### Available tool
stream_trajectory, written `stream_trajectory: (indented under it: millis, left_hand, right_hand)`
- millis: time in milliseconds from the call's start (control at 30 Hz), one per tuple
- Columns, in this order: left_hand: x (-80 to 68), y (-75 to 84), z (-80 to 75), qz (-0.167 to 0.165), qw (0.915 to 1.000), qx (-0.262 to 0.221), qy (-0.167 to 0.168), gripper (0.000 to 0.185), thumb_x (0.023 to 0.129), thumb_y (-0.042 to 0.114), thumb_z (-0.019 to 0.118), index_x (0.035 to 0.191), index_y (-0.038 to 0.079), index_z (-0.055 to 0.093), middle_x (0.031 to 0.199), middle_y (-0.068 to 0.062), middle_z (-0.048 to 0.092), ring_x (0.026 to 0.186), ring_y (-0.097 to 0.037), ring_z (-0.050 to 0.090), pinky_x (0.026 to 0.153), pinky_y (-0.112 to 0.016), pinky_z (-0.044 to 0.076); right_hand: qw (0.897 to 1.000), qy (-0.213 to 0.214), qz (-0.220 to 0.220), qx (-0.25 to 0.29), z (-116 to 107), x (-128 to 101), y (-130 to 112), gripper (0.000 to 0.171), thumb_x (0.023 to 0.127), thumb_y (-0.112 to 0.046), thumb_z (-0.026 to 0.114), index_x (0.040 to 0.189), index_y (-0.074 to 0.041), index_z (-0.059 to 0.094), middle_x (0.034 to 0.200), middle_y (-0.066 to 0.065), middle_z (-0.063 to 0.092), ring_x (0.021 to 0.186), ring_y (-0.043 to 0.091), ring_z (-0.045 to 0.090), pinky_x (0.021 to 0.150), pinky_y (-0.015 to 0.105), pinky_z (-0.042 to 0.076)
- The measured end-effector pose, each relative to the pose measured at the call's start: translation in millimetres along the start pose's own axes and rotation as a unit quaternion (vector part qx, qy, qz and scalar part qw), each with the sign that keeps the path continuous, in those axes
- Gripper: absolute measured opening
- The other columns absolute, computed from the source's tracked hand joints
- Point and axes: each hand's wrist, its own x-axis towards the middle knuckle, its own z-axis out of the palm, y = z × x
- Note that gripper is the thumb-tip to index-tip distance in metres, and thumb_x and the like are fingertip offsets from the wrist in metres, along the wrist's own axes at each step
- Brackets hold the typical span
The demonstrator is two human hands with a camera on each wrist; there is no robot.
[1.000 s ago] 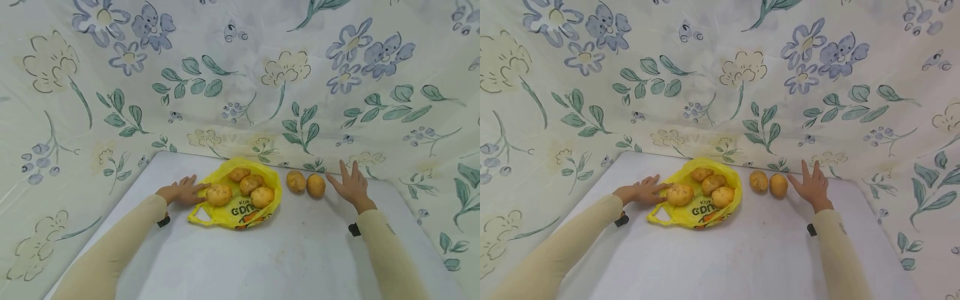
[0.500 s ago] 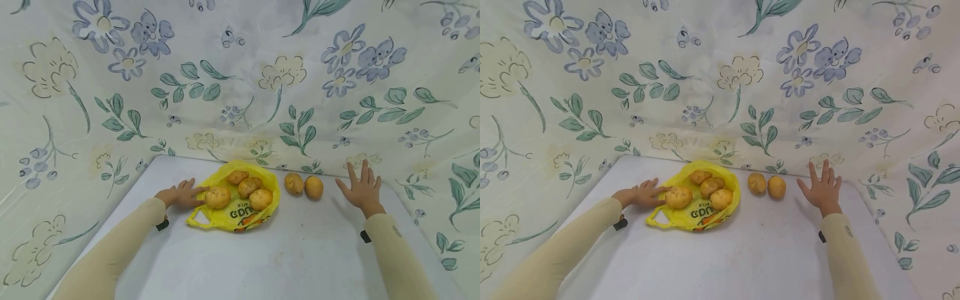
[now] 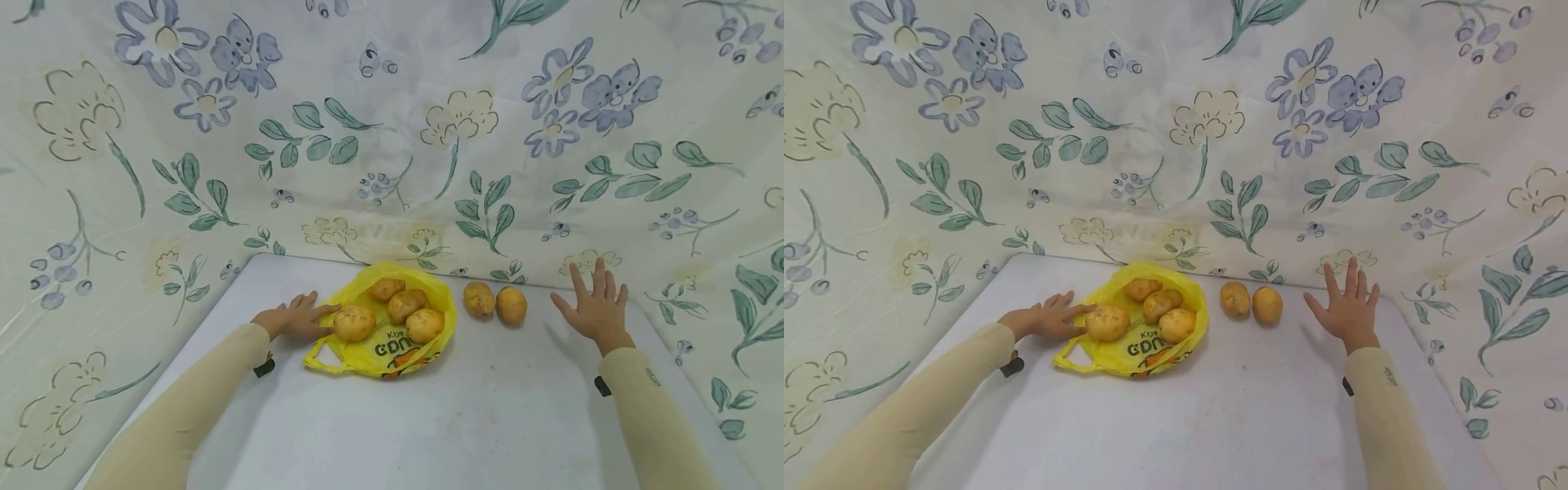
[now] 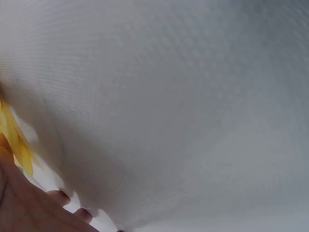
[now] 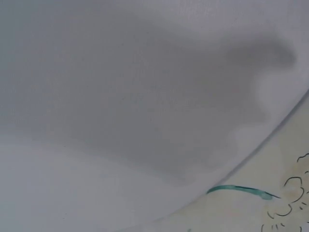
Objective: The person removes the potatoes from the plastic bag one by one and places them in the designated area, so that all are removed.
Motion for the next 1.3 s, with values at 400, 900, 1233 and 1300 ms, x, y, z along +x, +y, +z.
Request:
stream_trajectory:
  millis: [400, 900, 1233, 1300]
  left_hand:
    - [4.5, 1.5, 14.1, -0.001, 1.0, 0.002, -0.004, 0.073, 0.093, 0.066, 0.049, 0.155, 0.035, 0.029, 0.164, -0.026, 0.003, 0.148, -0.054, 0.005, 0.111, -0.077, 0.009]
    - [-1.4, 1.3, 6.0, 0.006, 1.0, 0.001, 0.002, 0.071, 0.095, 0.063, 0.046, 0.156, 0.031, 0.029, 0.163, -0.028, 0.002, 0.147, -0.055, 0.005, 0.11, -0.078, 0.009]
    - [-1.4, 3.3, 1.1, -0.001, 1.0, 0.006, 0.006, 0.071, 0.095, 0.065, 0.046, 0.156, 0.032, 0.03, 0.164, -0.027, 0.003, 0.147, -0.054, 0.006, 0.111, -0.076, 0.009]
    - [-1.1, 2.9, -0.1, -0.002, 1.0, 0.006, 0.004, 0.071, 0.095, 0.064, 0.047, 0.156, 0.032, 0.029, 0.164, -0.027, 0.003, 0.147, -0.054, 0.006, 0.112, -0.076, 0.009]
  right_hand:
    - [1.0, -0.014, 0.001, 0.0, 6, -11, 3, 0.094, 0.092, -0.071, 0.039, 0.159, -0.015, 0.005, 0.16, 0.03, -0.022, 0.143, 0.06, 0.0, 0.105, 0.082, -0.007]
    - [1.0, -0.001, -0.023, -0.013, 9, -6, 2, 0.097, 0.09, -0.064, 0.053, 0.159, -0.018, 0.004, 0.16, 0.028, -0.021, 0.141, 0.059, 0.006, 0.107, 0.081, -0.003]
    - [1.0, -0.007, -0.019, -0.017, 10, -5, -1, 0.095, 0.091, -0.064, 0.052, 0.159, -0.016, 0.006, 0.16, 0.028, -0.022, 0.14, 0.061, 0.008, 0.107, 0.08, -0.002]
    - [1.0, -0.01, -0.02, -0.014, 9, -4, -2, 0.094, 0.091, -0.064, 0.051, 0.159, -0.016, 0.006, 0.16, 0.028, -0.022, 0.141, 0.06, 0.007, 0.108, 0.08, -0.003]
